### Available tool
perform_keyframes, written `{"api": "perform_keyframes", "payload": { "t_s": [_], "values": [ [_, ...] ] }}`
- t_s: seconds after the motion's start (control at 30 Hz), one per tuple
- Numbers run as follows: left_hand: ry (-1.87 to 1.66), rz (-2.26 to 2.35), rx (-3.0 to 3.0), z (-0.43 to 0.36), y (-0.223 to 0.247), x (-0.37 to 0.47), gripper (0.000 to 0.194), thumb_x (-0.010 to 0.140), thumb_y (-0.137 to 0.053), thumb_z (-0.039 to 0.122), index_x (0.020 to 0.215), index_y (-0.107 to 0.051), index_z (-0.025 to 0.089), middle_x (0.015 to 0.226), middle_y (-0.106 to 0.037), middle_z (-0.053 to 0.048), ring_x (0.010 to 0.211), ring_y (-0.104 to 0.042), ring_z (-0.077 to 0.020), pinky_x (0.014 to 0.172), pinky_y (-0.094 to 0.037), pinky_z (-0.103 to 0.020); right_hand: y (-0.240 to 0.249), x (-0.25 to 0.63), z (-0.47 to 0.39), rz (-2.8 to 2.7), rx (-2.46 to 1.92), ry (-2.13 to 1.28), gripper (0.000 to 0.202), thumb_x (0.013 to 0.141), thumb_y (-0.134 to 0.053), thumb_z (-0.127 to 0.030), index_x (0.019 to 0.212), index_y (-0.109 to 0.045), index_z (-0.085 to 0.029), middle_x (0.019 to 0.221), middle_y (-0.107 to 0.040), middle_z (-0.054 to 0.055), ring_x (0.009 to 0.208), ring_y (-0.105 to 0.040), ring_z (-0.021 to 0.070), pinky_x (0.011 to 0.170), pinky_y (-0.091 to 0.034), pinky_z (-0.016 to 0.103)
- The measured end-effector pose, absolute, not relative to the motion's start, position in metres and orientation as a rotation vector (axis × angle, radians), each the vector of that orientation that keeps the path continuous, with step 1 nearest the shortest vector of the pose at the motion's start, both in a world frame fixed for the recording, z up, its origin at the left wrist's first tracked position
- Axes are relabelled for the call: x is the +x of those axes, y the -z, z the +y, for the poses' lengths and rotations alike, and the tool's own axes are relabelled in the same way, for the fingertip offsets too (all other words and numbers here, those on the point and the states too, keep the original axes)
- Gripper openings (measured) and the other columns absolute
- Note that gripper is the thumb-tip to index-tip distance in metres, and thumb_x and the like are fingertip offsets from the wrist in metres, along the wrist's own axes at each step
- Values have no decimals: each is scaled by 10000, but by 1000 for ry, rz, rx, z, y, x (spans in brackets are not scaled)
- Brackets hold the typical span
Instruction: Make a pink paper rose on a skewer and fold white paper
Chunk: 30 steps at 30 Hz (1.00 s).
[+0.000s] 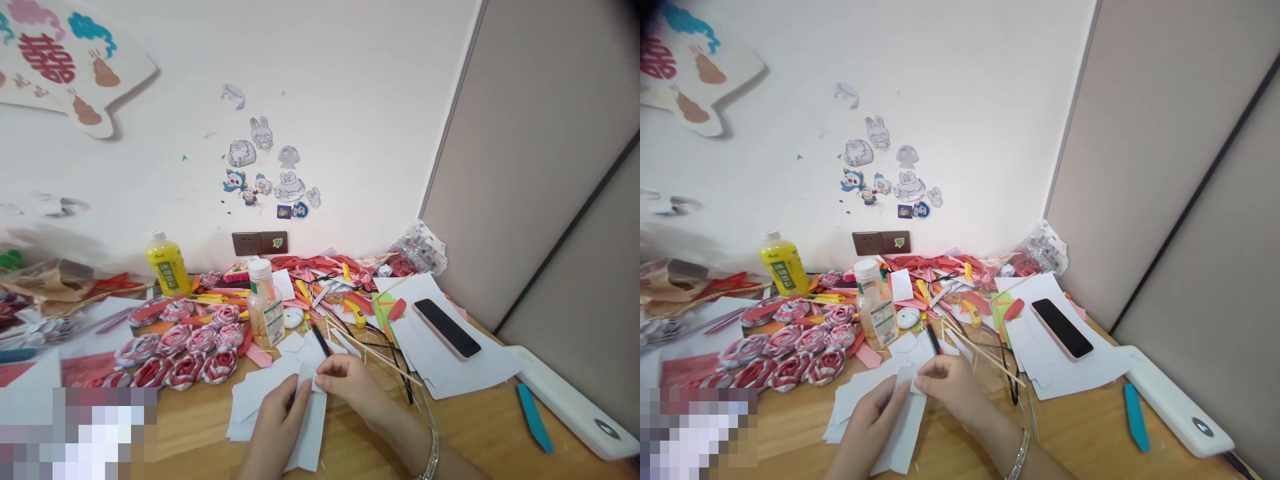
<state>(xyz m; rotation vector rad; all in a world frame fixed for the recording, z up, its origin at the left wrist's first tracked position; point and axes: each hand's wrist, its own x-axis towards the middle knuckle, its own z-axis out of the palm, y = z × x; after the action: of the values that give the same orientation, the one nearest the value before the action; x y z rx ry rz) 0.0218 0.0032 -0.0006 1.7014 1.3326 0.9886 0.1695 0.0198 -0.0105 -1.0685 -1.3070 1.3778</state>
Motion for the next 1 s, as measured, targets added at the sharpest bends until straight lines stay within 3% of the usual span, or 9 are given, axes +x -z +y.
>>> {"api": "perform_keyframes", "payload": {
  "t_s": [0.5,1.0],
  "values": [
    [-901,1417,1739,6,8,21,305,754,-408,439,568,-442,200,535,-409,50,559,-404,-152,520,-308,-240,6,167,17,-1386,-1154,-1246,89,682,-613,-217,667,-624,-130,603,-543,-23,599,-499,114,581,-387,221],
    [-831,1447,1828,5,12,23,302,758,-383,427,540,-351,220,522,-332,67,524,-348,-136,500,-258,-240,0,163,11,-1566,-1216,-1016,174,772,-489,-220,613,-495,-149,579,-453,-31,578,-428,108,535,-326,212]
  ]
}}
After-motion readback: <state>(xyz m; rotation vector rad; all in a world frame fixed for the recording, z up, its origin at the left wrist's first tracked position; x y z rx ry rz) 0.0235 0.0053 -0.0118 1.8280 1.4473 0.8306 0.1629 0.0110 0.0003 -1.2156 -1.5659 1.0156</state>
